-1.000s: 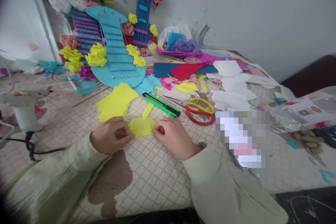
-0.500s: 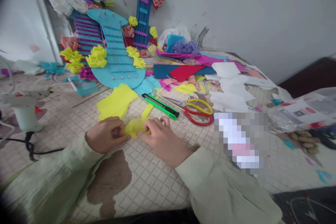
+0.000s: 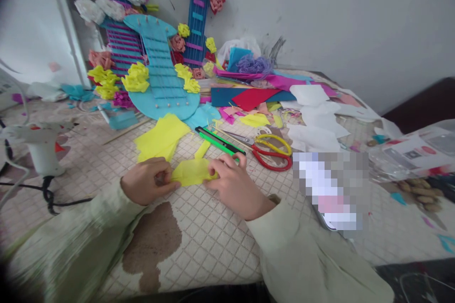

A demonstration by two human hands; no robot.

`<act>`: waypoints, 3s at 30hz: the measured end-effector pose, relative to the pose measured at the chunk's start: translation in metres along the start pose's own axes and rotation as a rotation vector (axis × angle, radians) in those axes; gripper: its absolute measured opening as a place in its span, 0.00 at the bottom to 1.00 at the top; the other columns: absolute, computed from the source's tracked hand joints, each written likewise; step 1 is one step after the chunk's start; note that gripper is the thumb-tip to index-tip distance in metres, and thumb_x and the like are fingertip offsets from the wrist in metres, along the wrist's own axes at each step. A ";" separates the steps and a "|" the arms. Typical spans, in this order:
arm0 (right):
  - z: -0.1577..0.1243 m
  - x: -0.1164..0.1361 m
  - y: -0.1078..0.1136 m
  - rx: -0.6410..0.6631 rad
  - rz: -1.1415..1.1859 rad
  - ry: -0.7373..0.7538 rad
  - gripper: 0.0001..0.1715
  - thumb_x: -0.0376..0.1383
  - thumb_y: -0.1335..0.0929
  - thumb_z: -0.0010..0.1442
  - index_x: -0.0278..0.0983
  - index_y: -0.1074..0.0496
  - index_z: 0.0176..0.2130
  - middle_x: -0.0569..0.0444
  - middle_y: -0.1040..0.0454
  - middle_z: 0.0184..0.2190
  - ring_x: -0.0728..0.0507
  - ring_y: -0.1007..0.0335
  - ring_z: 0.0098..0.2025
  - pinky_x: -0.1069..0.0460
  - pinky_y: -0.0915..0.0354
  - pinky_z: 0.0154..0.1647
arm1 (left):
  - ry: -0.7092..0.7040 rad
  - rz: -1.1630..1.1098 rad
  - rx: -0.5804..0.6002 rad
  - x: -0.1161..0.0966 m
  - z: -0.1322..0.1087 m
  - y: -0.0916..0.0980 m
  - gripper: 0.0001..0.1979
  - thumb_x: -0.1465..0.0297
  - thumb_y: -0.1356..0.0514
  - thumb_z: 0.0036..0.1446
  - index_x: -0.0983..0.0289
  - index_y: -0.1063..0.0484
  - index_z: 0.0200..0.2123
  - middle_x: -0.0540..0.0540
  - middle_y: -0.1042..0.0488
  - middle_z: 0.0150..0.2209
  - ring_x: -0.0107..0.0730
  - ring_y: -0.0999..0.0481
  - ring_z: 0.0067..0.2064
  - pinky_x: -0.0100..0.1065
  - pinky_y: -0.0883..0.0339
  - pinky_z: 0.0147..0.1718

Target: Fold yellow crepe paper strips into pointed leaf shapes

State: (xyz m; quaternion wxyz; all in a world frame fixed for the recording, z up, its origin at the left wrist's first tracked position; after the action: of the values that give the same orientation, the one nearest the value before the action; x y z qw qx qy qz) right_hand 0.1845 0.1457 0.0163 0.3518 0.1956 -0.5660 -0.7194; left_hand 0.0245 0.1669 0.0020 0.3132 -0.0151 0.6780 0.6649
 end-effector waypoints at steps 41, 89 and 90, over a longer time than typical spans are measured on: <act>0.029 -0.014 -0.015 -0.296 1.284 -0.722 0.12 0.42 0.34 0.48 0.34 0.32 0.29 0.56 0.32 0.24 0.50 0.37 0.25 0.55 0.42 0.24 | 0.221 -1.148 0.134 -0.013 0.014 -0.012 0.21 0.55 0.38 0.38 0.69 0.32 0.25 0.50 0.31 0.20 0.22 0.34 0.21 0.26 0.38 0.21; -0.003 -0.025 -0.005 -0.066 0.435 -0.268 0.09 0.30 0.35 0.53 0.39 0.27 0.34 0.54 0.28 0.32 0.48 0.32 0.33 0.52 0.34 0.34 | -0.332 0.106 -0.086 -0.014 -0.003 0.005 0.07 0.66 0.44 0.46 0.61 0.29 0.29 0.52 0.28 0.32 0.34 0.33 0.35 0.36 0.47 0.33; -0.002 -0.026 -0.005 -0.066 0.458 -0.267 0.09 0.30 0.35 0.53 0.39 0.27 0.34 0.54 0.28 0.32 0.48 0.32 0.33 0.52 0.34 0.34 | -0.332 0.106 -0.097 -0.015 -0.003 0.005 0.07 0.66 0.44 0.47 0.61 0.29 0.29 0.52 0.28 0.32 0.34 0.33 0.35 0.36 0.47 0.33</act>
State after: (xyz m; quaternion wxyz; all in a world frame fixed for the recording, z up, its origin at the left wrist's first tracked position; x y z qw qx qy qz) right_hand 0.2025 0.1634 0.0082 0.4339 -0.0457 -0.6132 -0.6585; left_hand 0.0327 0.1591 0.0131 0.3843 0.1158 0.5839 0.7057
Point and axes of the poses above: each hand's wrist, its own z-axis towards the middle knuckle, its own y-axis out of the back of the hand, x = y × z, the point moved 6 cm from there along z, towards the middle knuckle
